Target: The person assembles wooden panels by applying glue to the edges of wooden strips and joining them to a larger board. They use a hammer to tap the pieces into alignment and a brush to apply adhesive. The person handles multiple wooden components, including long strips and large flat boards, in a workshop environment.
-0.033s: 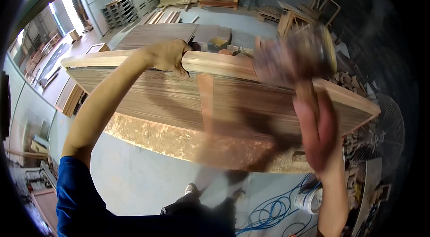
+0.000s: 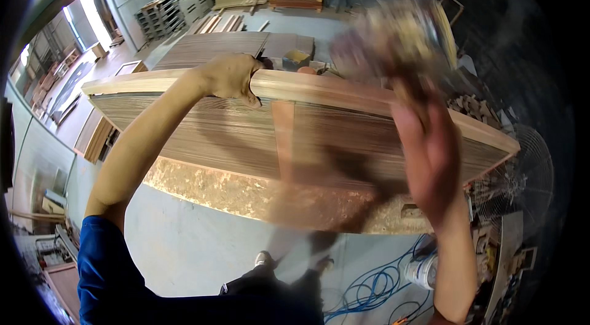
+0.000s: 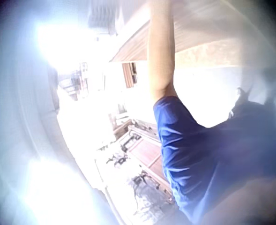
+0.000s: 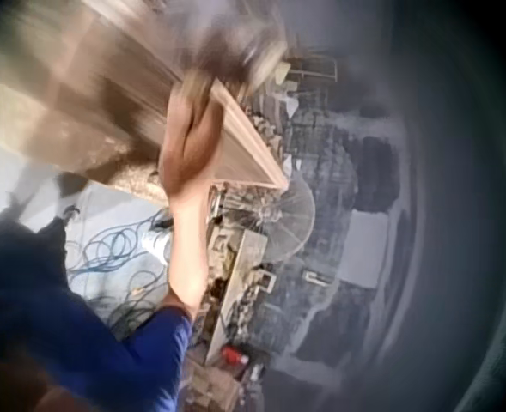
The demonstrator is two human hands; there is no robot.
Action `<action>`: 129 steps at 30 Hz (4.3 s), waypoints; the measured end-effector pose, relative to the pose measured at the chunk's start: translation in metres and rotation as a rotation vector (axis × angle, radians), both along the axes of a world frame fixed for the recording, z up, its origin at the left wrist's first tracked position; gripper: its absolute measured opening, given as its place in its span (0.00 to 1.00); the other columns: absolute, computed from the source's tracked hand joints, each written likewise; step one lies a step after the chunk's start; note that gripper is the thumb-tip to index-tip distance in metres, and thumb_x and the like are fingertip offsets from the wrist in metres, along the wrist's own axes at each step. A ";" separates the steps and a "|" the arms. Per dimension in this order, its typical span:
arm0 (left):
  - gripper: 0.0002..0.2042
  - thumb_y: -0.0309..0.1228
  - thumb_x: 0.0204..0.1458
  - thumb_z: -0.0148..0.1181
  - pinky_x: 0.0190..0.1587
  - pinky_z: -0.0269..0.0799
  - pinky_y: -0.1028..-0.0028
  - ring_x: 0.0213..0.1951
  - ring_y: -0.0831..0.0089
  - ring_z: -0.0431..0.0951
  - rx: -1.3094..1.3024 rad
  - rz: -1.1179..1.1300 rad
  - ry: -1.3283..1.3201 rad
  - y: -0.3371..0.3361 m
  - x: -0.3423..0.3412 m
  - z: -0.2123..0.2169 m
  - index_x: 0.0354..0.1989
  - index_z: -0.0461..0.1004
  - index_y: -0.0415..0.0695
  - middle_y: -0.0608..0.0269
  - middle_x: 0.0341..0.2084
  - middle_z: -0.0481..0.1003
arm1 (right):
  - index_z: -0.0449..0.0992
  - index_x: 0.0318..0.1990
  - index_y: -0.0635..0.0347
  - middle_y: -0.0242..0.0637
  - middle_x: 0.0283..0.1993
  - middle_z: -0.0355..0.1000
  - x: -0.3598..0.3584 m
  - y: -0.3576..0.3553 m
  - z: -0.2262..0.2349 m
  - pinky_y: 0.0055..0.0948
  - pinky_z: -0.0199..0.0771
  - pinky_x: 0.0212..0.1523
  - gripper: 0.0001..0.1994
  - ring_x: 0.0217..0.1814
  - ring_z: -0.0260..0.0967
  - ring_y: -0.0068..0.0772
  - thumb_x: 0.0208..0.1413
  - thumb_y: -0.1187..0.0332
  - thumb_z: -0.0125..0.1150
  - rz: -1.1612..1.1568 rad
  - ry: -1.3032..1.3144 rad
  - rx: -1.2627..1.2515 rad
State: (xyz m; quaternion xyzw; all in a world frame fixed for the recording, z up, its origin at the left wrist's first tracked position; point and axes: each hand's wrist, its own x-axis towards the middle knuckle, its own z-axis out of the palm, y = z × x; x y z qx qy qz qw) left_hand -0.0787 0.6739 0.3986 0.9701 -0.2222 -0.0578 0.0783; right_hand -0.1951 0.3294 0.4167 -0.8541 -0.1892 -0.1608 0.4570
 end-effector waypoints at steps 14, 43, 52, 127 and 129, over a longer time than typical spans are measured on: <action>0.35 0.51 0.36 0.79 0.38 0.75 0.55 0.37 0.44 0.80 0.141 0.038 -0.436 0.069 -0.028 -0.018 0.43 0.68 0.38 0.45 0.29 0.78 | 0.73 0.50 0.75 0.63 0.40 0.78 0.062 0.076 0.018 0.52 0.75 0.47 0.21 0.47 0.76 0.66 0.70 0.58 0.52 -0.017 -0.127 -0.659; 0.21 0.44 0.70 0.46 0.40 0.66 0.67 0.32 0.67 0.65 -1.412 0.440 -0.968 0.692 -0.029 -0.156 0.32 0.71 0.37 0.60 0.27 0.69 | 0.74 0.51 0.57 0.18 0.17 0.56 0.024 0.635 0.030 0.16 0.46 0.13 0.16 0.13 0.49 0.08 0.73 0.54 0.51 0.003 0.077 -0.242; 0.26 0.45 0.72 0.38 0.50 0.70 0.66 0.42 0.62 0.78 -2.003 0.458 -0.853 0.688 -0.024 -0.149 0.39 0.77 0.34 0.51 0.34 0.80 | 0.73 0.43 0.62 0.31 0.23 0.66 0.033 0.801 0.039 0.35 0.74 0.35 0.20 0.29 0.71 0.32 0.72 0.51 0.51 0.072 0.040 -0.394; 0.31 0.54 0.69 0.39 0.64 0.64 0.58 0.62 0.44 0.71 -0.297 0.306 -0.200 -0.058 0.019 -0.024 0.63 0.71 0.39 0.38 0.59 0.72 | 0.75 0.52 0.61 0.48 0.45 0.79 0.035 -0.189 -0.016 0.41 0.79 0.47 0.18 0.45 0.78 0.46 0.69 0.55 0.53 -0.201 0.004 -0.553; 0.30 0.53 0.69 0.38 0.64 0.64 0.58 0.61 0.43 0.71 -0.232 0.295 -0.265 -0.146 0.014 -0.024 0.63 0.71 0.39 0.38 0.58 0.73 | 0.73 0.58 0.64 0.55 0.44 0.79 0.030 -0.284 -0.006 0.47 0.77 0.52 0.27 0.48 0.78 0.53 0.69 0.47 0.52 -0.307 -0.045 -0.610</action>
